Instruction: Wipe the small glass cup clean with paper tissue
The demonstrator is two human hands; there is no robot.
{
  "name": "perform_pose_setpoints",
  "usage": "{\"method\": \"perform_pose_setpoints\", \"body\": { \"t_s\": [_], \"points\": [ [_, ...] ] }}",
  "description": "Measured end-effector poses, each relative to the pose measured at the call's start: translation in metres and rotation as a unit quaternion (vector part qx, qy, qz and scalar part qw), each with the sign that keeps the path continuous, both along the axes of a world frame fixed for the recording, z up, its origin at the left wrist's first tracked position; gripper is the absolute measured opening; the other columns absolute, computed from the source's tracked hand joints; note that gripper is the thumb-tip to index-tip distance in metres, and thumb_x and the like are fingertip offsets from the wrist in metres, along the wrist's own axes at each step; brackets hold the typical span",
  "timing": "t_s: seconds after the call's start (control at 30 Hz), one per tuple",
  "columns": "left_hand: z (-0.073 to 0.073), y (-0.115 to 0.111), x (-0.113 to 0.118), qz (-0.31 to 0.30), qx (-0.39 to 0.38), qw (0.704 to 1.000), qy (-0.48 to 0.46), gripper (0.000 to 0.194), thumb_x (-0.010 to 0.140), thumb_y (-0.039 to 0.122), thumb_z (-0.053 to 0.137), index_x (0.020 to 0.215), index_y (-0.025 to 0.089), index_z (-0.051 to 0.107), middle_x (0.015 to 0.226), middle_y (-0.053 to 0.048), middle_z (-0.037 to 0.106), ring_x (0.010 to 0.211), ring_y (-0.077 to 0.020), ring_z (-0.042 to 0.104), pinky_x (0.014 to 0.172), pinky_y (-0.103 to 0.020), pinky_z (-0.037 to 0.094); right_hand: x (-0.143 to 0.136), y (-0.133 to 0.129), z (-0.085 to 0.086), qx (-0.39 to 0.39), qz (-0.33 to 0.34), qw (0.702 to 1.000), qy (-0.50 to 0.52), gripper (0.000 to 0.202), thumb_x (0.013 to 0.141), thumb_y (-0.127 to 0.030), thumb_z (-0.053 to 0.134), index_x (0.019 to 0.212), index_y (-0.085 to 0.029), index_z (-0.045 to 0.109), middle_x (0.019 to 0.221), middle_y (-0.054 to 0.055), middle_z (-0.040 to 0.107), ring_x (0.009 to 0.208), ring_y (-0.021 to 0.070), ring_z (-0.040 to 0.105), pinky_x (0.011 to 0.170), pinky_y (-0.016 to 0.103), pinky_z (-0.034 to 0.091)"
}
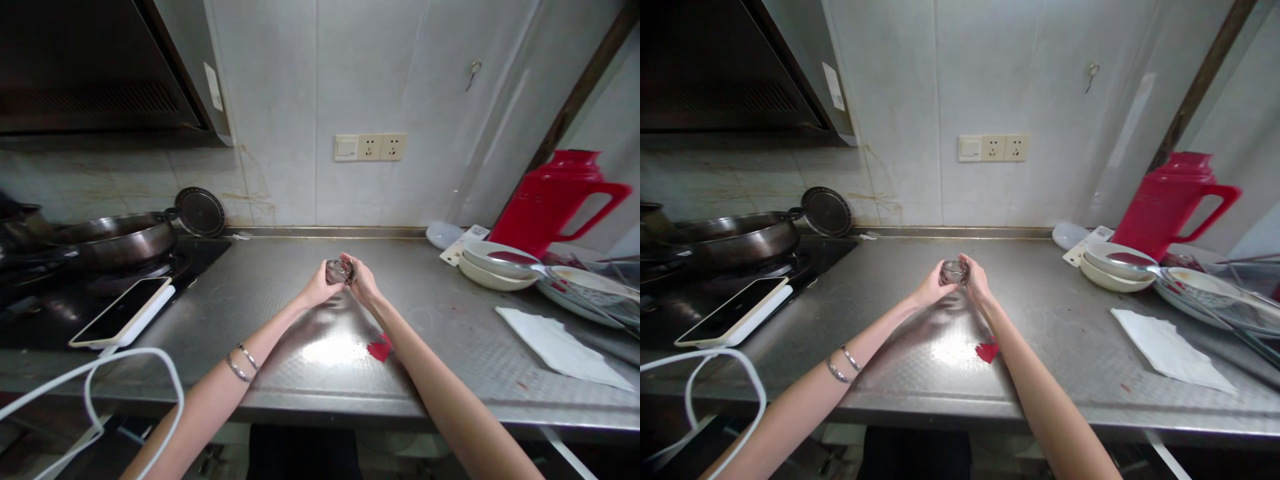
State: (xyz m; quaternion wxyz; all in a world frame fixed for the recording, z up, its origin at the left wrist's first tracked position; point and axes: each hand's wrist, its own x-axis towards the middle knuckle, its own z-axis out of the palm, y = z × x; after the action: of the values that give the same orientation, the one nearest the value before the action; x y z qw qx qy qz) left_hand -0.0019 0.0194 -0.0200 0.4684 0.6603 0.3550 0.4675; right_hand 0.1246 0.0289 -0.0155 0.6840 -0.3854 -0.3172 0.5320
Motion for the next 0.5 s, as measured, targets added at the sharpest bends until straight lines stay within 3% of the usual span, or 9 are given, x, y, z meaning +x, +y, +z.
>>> {"method": "perform_pose_setpoints", "body": {
  "t_s": [0.13, 0.2, 0.33, 0.5],
  "points": [
    [0.002, -0.002, 0.0, -0.027, -0.024, 0.999, -0.025, 0.07, 0.052, 0.027, 0.085, 0.111, 0.013, 0.049, 0.105, -0.012, 0.063, 0.088, -0.0237, 0.063, 0.07, -0.039, 0.056, 0.001, -0.005, 0.006, 0.016, 0.03, 0.999, -0.006, 0.026, 0.074, -0.025, 0.052, 0.09, -0.018, 0.071, 0.109, 0.005, 0.07, 0.098, 0.0179, 0.064, 0.086, 0.028, 0.05],
    [0.003, -0.003, 0.0, -0.008, -0.021, 1.0, -0.019, 0.072, 0.048, 0.028, 0.087, 0.107, 0.013, 0.048, 0.105, -0.012, 0.062, 0.091, -0.0236, 0.062, 0.075, -0.041, 0.055, -0.002, -0.008, 0.007, 0.024, 0.048, 0.998, -0.014, 0.028, 0.077, -0.026, 0.05, 0.092, -0.018, 0.071, 0.108, 0.005, 0.07, 0.099, 0.0186, 0.064, 0.088, 0.03, 0.049],
    [0.001, -0.009, 0.002, 0.098, 0.053, 0.993, 0.043, 0.079, 0.046, 0.028, 0.088, 0.107, 0.013, 0.042, 0.11, -0.015, 0.059, 0.103, -0.0256, 0.059, 0.093, -0.046, 0.045, -0.007, -0.008, 0.001, 0.031, 0.032, 0.998, -0.038, 0.028, 0.08, -0.029, 0.048, 0.093, -0.02, 0.071, 0.113, 0.003, 0.069, 0.108, 0.0179, 0.061, 0.095, 0.031, 0.045],
    [0.003, -0.017, 0.007, 0.167, 0.074, 0.98, 0.077, 0.088, 0.051, 0.033, 0.085, 0.12, 0.01, 0.033, 0.121, -0.023, 0.052, 0.113, -0.031, 0.054, 0.095, -0.046, 0.043, -0.012, -0.005, -0.009, 0.066, -0.002, 0.996, -0.051, 0.028, 0.081, -0.037, 0.051, 0.098, -0.024, 0.069, 0.119, 0.0, 0.066, 0.11, 0.0161, 0.06, 0.098, 0.031, 0.043]
  ]
}}
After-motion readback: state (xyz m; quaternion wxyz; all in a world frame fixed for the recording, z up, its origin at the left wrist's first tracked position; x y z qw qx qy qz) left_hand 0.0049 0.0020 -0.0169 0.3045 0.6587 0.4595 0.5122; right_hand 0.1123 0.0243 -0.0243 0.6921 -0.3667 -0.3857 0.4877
